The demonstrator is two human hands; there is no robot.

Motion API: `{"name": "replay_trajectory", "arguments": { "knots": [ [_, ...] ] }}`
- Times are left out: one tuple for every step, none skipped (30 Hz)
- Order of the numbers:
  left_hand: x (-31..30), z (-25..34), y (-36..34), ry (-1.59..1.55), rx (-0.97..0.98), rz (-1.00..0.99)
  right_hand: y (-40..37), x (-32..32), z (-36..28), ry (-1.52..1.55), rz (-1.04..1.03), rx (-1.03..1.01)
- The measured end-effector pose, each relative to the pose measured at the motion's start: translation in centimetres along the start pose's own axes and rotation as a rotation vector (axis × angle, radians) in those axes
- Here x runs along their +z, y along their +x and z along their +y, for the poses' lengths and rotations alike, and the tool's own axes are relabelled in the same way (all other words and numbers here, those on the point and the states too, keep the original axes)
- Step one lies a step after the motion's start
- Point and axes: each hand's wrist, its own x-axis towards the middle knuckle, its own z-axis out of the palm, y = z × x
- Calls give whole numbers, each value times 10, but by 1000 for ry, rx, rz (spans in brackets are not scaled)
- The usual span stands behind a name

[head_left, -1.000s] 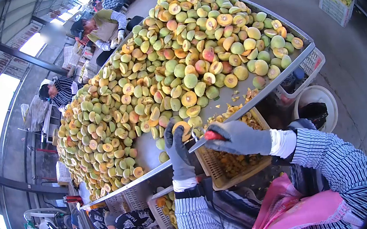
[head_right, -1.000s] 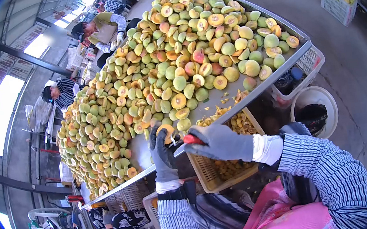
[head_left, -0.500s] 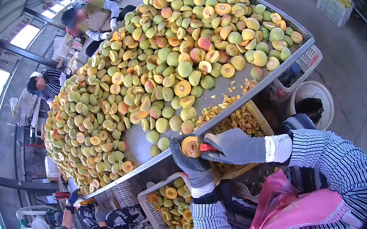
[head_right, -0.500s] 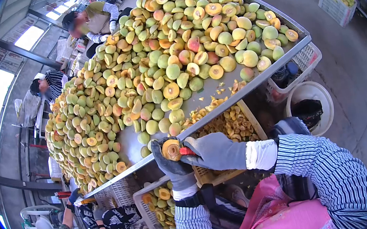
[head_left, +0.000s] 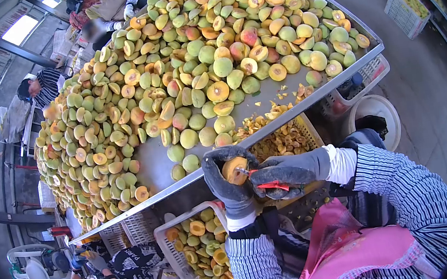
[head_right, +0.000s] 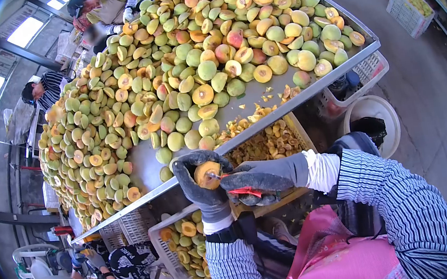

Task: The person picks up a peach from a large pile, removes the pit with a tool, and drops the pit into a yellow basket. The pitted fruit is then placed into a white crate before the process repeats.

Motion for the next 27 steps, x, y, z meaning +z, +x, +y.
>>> {"name": "replay_trajectory", "arguments": {
  "knots": [
    [-3, -7, -2, 9, -10, -30, -1, -3, 1, 59, -32, 19],
    [-7, -16, -10, 174, 7, 79, -4, -2, 3, 137, -52, 13],
    [-5, -8, -9, 170, 5, 83, -5, -2, 4, 135, -50, 18],
    [-3, 6, -4, 147, -2, -9, -5, -3, 6, 287, -168, 58],
    [-2, 14, 0, 126, -12, -104, -6, -3, 7, 443, -287, 96],
    [-5, 7, 2, 81, 66, -162, -8, 0, 6, 446, -287, 94],
    [-6, 1, -2, 82, 66, -163, -10, 2, 2, 369, -228, 81],
    [-5, -3, -8, 268, 180, -47, -12, 4, 0, 292, -170, 69],
    [-5, -3, -12, 453, 292, 71, -9, 2, 0, 292, -171, 73],
    [-7, -4, -8, 636, 429, 63, -5, -3, 2, 65, -89, 41],
    [-14, -1, -5, 636, 427, 69, -4, -6, 2, -164, -7, 9],
    [-20, 4, 1, 475, 230, -164, -8, -5, -1, -245, -11, 13],
    [-20, 9, 4, 304, 34, -394, -9, -5, -2, -250, -9, 13],
    [-10, 11, 0, 208, -115, -277, -11, -5, -2, -345, 32, 31],
    [-5, 12, -4, 207, -113, -279, -13, -5, -2, -441, 74, 47],
    [-2, 14, -8, 100, -231, -193, -15, -4, -3, -443, 77, 42],
    [1, 15, -12, -7, -350, -106, -17, -3, -3, -621, 138, 47],
    [5, 17, -15, -11, -346, -111, -20, -2, -4, -802, 201, 54],
    [7, 18, -19, -11, -430, -75, -24, -1, 0, -807, 207, 53],
    [8, 19, -24, -8, -516, -39, -29, 3, 7, -1043, 292, -115],
    [6, 20, -26, -11, -511, -44, -33, 12, 8, -1277, 379, -291],
    [1, 18, -27, -31, -623, -78, -38, 23, 8, -1466, 461, -129],
    [-4, 16, -31, -49, -739, -110, -41, 31, 8, -1470, 463, -132],
    [-1, 15, -35, -25, -702, -56, -44, 38, 9, -1531, 487, -99],
    [-2, 17, -39, -25, -692, -55, -46, 44, 9, -1594, 512, -68],
    [-5, 20, -43, -95, -792, 4, -47, 48, 12, -1599, 510, -77],
    [-9, 26, -45, -166, -889, 66, -48, 49, 18, -1619, 567, -130]
  ]
}}
